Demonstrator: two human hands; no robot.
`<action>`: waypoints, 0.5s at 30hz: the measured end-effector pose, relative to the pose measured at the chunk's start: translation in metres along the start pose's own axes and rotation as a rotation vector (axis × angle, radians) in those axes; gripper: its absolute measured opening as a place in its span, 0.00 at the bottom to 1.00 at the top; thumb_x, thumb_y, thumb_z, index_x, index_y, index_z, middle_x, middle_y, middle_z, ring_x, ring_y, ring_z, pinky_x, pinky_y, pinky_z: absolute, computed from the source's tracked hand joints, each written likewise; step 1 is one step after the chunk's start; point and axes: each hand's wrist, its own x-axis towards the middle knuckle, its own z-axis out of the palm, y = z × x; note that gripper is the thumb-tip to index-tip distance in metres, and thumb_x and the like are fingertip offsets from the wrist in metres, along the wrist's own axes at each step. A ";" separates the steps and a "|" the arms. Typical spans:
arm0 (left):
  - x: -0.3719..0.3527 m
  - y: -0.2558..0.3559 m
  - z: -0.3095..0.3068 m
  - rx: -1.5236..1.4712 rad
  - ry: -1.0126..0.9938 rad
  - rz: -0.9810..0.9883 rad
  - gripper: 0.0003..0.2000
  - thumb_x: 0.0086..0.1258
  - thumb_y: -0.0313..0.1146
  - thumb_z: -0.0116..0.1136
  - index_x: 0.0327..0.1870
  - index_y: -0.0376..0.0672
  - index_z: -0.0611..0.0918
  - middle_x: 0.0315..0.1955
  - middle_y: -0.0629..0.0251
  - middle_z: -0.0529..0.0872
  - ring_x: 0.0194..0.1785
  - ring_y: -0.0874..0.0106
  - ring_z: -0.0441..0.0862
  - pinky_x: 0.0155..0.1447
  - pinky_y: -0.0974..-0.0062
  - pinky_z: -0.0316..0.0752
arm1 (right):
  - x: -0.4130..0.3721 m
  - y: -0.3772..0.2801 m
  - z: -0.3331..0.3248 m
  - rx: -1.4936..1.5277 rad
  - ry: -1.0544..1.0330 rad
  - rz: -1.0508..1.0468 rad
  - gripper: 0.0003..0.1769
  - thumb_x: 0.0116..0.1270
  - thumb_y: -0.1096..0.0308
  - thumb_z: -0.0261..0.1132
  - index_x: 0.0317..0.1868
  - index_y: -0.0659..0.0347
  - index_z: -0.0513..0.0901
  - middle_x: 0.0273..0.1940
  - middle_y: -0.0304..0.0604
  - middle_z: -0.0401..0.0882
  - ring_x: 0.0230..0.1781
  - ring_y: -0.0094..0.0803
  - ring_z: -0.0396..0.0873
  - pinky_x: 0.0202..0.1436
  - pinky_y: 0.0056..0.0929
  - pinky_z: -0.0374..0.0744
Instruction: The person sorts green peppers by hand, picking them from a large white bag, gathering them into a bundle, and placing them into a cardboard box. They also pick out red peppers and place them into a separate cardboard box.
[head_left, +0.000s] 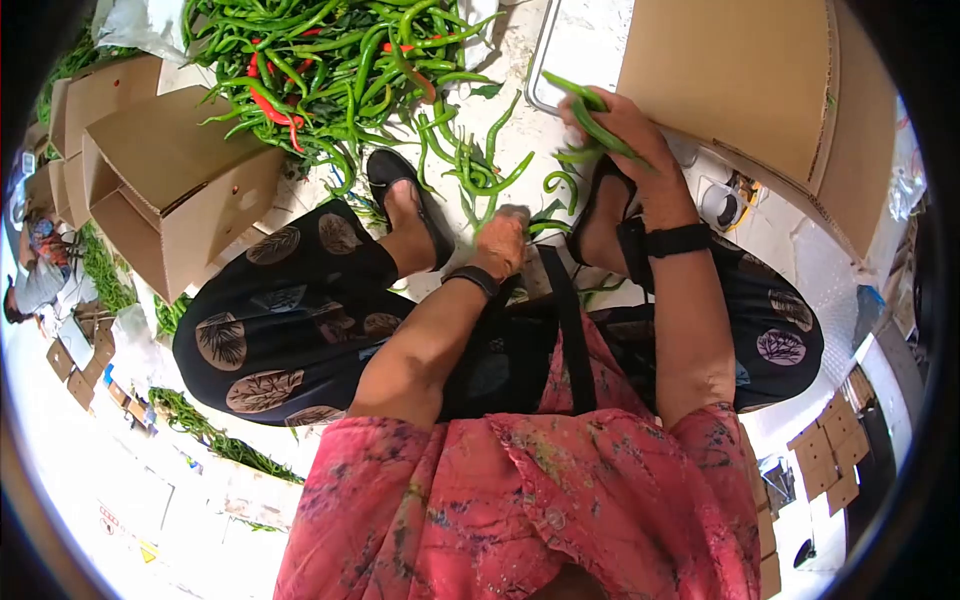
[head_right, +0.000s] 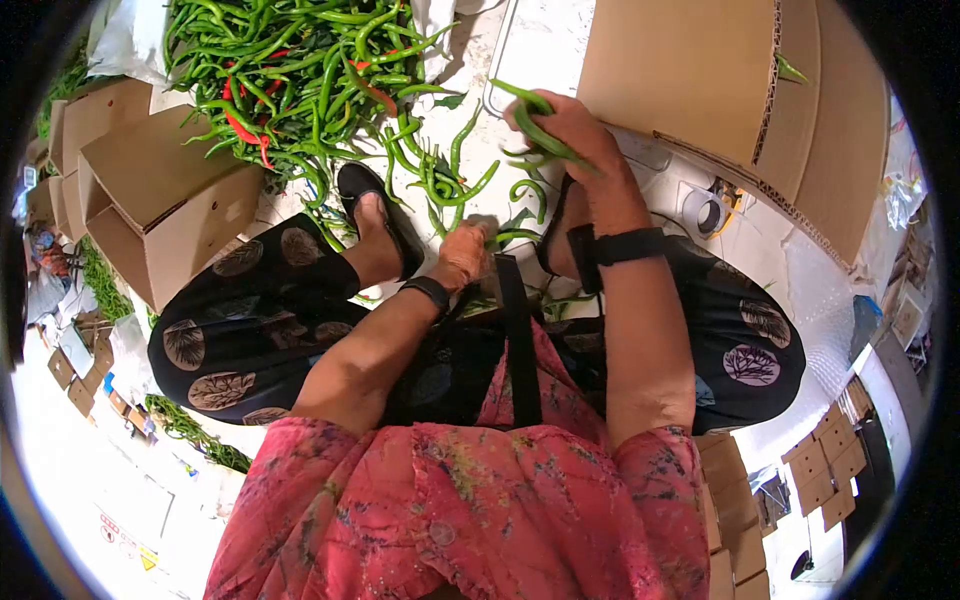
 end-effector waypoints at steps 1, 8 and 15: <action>0.002 -0.005 -0.006 -0.059 0.058 0.085 0.13 0.54 0.32 0.62 0.40 0.37 0.82 0.37 0.48 0.85 0.41 0.49 0.84 0.45 0.56 0.80 | -0.002 0.002 -0.006 -0.072 0.000 0.054 0.13 0.60 0.60 0.71 0.37 0.59 0.81 0.28 0.30 0.74 0.26 0.18 0.70 0.31 0.19 0.70; -0.012 0.007 -0.055 -0.261 0.296 -0.396 0.12 0.59 0.33 0.60 0.43 0.40 0.81 0.37 0.46 0.86 0.43 0.48 0.84 0.46 0.56 0.80 | -0.018 0.061 -0.011 -0.236 0.021 0.365 0.22 0.53 0.44 0.75 0.25 0.50 0.76 0.22 0.26 0.67 0.22 0.16 0.63 0.23 0.19 0.61; 0.043 -0.102 -0.043 -0.481 1.056 -0.477 0.10 0.64 0.33 0.58 0.42 0.37 0.81 0.26 0.55 0.84 0.29 0.60 0.81 0.36 0.63 0.74 | -0.018 0.106 0.008 -0.067 -0.003 0.154 0.17 0.66 0.51 0.66 0.29 0.55 0.79 0.25 0.27 0.71 0.21 0.16 0.66 0.26 0.18 0.66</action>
